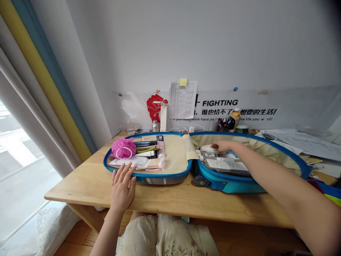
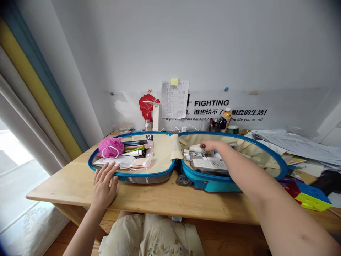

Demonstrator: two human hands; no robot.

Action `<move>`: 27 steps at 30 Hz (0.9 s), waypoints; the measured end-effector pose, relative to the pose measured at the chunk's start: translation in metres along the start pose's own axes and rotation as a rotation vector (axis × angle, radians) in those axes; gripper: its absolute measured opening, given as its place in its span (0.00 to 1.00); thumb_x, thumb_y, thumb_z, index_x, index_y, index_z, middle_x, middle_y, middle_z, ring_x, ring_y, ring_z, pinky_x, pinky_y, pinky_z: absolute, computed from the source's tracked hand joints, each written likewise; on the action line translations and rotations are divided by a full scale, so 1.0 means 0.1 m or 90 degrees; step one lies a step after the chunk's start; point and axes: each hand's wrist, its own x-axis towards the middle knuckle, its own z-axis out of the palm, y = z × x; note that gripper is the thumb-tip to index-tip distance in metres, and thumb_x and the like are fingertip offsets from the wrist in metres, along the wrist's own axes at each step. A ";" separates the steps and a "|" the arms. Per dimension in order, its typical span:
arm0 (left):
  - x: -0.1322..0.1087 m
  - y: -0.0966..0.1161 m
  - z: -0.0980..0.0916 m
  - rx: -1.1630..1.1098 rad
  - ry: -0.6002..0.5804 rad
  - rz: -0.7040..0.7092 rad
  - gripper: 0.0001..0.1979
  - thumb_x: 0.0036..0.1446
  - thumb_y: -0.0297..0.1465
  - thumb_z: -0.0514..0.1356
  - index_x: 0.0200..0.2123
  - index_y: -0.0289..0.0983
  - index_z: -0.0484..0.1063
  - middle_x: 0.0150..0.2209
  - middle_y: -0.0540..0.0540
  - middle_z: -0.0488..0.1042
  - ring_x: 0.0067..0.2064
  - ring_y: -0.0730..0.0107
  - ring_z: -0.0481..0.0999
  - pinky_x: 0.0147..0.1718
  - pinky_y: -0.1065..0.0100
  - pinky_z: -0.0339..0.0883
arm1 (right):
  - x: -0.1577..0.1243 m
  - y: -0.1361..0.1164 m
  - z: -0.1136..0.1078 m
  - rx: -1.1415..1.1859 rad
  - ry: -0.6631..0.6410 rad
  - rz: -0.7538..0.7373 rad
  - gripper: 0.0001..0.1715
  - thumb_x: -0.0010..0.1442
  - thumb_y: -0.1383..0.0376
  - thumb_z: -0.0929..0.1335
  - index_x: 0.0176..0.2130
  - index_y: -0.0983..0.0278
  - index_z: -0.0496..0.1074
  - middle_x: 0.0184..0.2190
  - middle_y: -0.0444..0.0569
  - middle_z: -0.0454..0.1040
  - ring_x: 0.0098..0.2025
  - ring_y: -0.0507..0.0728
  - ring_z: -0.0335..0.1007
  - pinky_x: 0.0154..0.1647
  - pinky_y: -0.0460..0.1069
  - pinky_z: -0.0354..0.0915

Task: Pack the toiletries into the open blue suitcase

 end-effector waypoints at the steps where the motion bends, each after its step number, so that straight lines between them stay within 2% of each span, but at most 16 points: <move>1: 0.00 0.00 0.00 0.000 -0.001 0.003 0.20 0.67 0.33 0.49 0.59 0.44 0.68 0.60 0.43 0.71 0.67 0.58 0.60 0.67 0.52 0.45 | 0.00 -0.01 0.00 -0.003 -0.004 -0.004 0.19 0.65 0.57 0.66 0.52 0.64 0.71 0.52 0.53 0.72 0.50 0.55 0.70 0.52 0.56 0.69; 5: 0.00 0.00 0.00 0.004 0.000 0.012 0.19 0.67 0.34 0.49 0.59 0.43 0.69 0.60 0.43 0.71 0.67 0.58 0.61 0.67 0.52 0.45 | 0.01 -0.06 -0.01 -0.009 0.000 -0.031 0.19 0.56 0.64 0.71 0.49 0.63 0.74 0.49 0.53 0.75 0.48 0.59 0.73 0.50 0.52 0.68; 9: 0.00 0.00 -0.01 0.008 -0.006 0.006 0.20 0.67 0.34 0.49 0.59 0.43 0.68 0.61 0.43 0.70 0.67 0.58 0.61 0.67 0.52 0.44 | 0.04 -0.15 -0.02 -0.013 0.003 -0.068 0.32 0.45 0.70 0.72 0.51 0.60 0.73 0.49 0.54 0.75 0.48 0.62 0.74 0.45 0.50 0.69; 11: 0.00 0.00 -0.01 0.009 -0.004 0.006 0.19 0.67 0.33 0.49 0.59 0.43 0.68 0.61 0.43 0.70 0.67 0.58 0.61 0.67 0.52 0.44 | 0.07 -0.20 0.00 -0.022 0.008 -0.074 0.33 0.42 0.69 0.71 0.51 0.60 0.74 0.47 0.54 0.74 0.46 0.62 0.74 0.44 0.51 0.68; 15: 0.00 0.00 0.00 0.015 -0.001 0.018 0.19 0.68 0.33 0.49 0.59 0.43 0.68 0.61 0.43 0.70 0.67 0.58 0.60 0.67 0.53 0.45 | 0.13 -0.30 0.04 -0.037 0.032 -0.077 0.28 0.40 0.68 0.72 0.45 0.62 0.74 0.44 0.55 0.75 0.46 0.64 0.73 0.45 0.52 0.67; 19: -0.01 0.00 0.00 0.017 0.004 0.022 0.19 0.68 0.33 0.49 0.58 0.43 0.69 0.60 0.43 0.71 0.67 0.59 0.61 0.67 0.53 0.45 | 0.12 -0.34 0.03 -0.032 0.053 -0.074 0.22 0.42 0.67 0.73 0.40 0.62 0.73 0.41 0.54 0.77 0.44 0.63 0.74 0.42 0.51 0.67; 27: 0.00 0.02 -0.01 0.006 -0.007 0.002 0.20 0.68 0.34 0.49 0.59 0.43 0.69 0.61 0.43 0.70 0.67 0.58 0.60 0.67 0.53 0.45 | -0.06 -0.20 -0.21 0.021 0.151 -0.042 0.10 0.47 0.61 0.73 0.31 0.62 0.74 0.37 0.56 0.78 0.44 0.68 0.74 0.44 0.56 0.67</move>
